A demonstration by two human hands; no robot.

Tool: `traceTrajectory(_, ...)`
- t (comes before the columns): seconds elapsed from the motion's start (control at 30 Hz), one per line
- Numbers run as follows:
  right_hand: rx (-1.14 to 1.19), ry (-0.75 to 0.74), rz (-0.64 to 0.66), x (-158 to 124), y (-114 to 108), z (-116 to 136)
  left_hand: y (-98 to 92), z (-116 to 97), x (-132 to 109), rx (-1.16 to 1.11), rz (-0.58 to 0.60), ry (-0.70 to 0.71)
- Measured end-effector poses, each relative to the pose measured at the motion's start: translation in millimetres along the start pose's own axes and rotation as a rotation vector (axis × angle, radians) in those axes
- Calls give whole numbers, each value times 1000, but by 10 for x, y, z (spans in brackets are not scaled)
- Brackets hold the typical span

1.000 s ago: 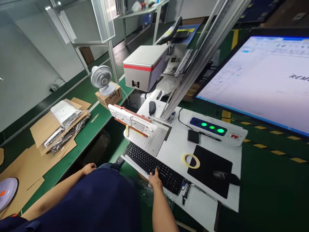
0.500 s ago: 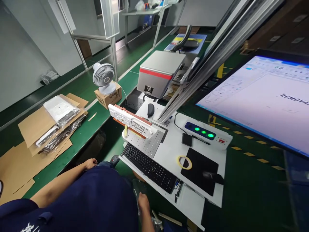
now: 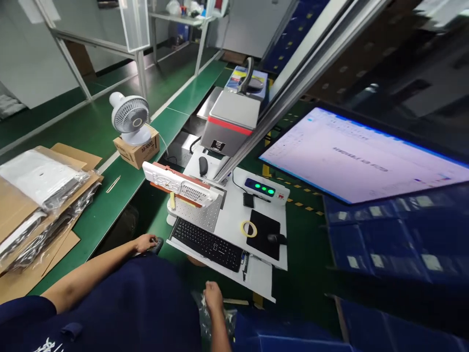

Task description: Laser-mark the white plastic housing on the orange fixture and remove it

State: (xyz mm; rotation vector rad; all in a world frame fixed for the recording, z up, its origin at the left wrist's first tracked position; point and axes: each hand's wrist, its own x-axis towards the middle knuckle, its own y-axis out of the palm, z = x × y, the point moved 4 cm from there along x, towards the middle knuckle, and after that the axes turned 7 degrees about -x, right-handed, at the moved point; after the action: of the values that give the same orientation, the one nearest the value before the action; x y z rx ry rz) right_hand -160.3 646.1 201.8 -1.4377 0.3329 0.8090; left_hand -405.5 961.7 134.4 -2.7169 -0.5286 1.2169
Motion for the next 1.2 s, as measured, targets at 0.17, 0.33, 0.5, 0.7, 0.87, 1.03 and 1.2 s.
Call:
traceTrajectory(0.17, 259, -33, -114, -171, -607, 362, 383, -962, 97, -36, 308, 322)
traceTrajectory(0.33, 832, -233, -274, -1094, -1306, 927, 666, -1894, -227, -85, 548, 865)
traceTrajectory(0.5, 1244, -250, -636, -1990, -1810, 1281, 823, -2129, -263, 198, 722, 907)
traceTrajectory(0.7, 1462, -140, -1251, -2810, -2070, 889, 886, -1814, 94, 453, 742, 759)
traceTrajectory(0.87, 1442, -31, -1603, -3250, -1977, 291, 565, -1762, 68, 289, 740, 669)
traceTrajectory(1.03, 1299, 168, -1490, -2935, -1591, -408, -144, -2079, -139, 96, 544, 717)
traceTrajectory(1.2, 669, 241, -951, -2408, -998, -582, -497, -2184, -848, 148, 460, 691)
